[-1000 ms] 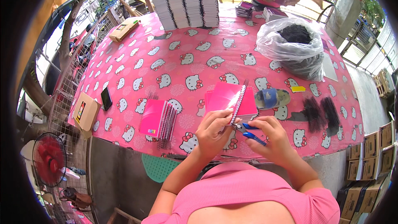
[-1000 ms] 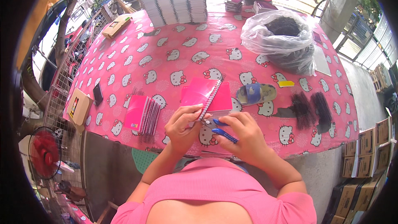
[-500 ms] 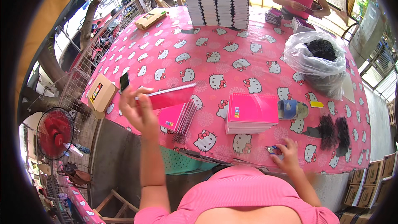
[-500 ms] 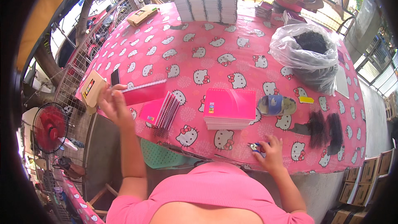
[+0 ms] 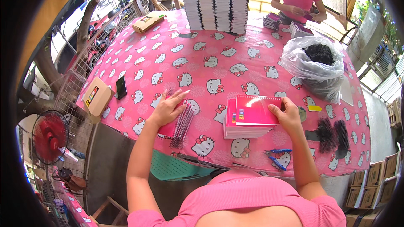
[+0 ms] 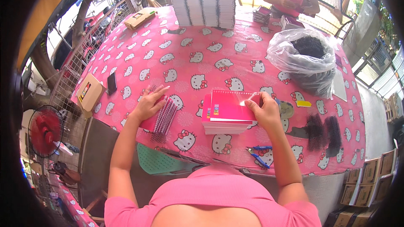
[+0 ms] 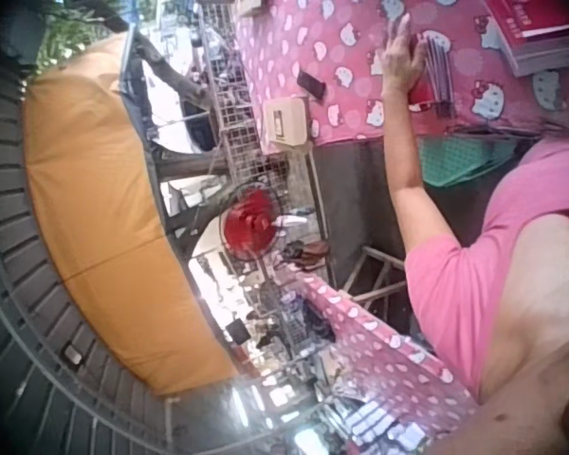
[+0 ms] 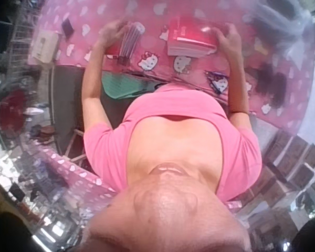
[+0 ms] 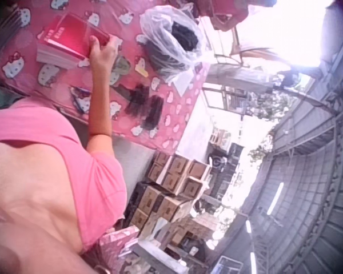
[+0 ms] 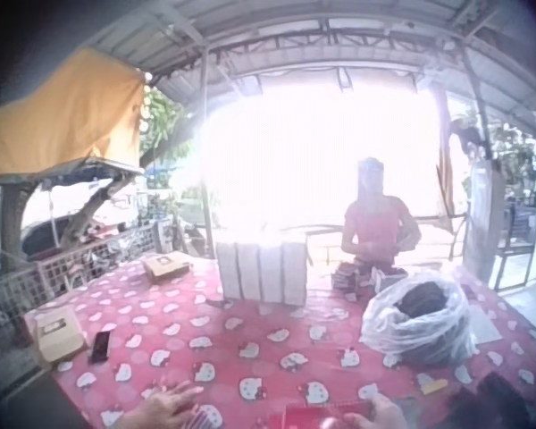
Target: The person assembles notebooks by threading metal spiral coils through the holes of paper stacks and covers, and سپس cutting and crimping the ends of the coils with pliers.
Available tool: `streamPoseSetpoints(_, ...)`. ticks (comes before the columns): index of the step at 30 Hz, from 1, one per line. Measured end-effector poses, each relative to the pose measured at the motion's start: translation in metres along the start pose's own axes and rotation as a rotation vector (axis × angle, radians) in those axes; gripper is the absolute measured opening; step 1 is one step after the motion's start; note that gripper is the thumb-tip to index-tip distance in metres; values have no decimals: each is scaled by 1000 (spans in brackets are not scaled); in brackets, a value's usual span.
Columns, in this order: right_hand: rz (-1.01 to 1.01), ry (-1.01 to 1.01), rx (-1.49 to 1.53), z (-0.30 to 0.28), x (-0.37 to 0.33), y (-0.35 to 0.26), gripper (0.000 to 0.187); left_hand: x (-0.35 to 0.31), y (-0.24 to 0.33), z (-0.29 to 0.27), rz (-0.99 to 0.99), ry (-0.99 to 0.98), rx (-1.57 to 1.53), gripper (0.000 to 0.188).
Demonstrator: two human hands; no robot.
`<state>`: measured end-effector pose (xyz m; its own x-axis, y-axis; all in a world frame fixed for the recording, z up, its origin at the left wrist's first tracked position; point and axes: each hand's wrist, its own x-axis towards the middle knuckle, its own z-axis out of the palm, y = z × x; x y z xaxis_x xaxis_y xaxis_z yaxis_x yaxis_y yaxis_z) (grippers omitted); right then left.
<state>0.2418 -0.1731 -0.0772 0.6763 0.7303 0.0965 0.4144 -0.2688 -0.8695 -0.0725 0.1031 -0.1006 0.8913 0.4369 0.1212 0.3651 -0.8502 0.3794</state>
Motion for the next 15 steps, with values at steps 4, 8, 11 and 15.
streamPoseSetpoints(4, -176, 50, 367, -8, -12, -12, 20, 8, 41, -2, 19, 487, -180, 58)
streamPoseSetpoints(8, -463, 57, 360, 20, -12, -3, 28, 37, 168, 11, -64, 567, -1205, 72)
streamPoseSetpoints(11, -364, -18, 299, 42, -16, -14, 32, 43, 179, 51, 88, 477, -602, 75)
streamPoseSetpoints(15, -349, -17, 224, 32, -15, -8, 37, 60, 237, 35, -4, 704, -60, 65)
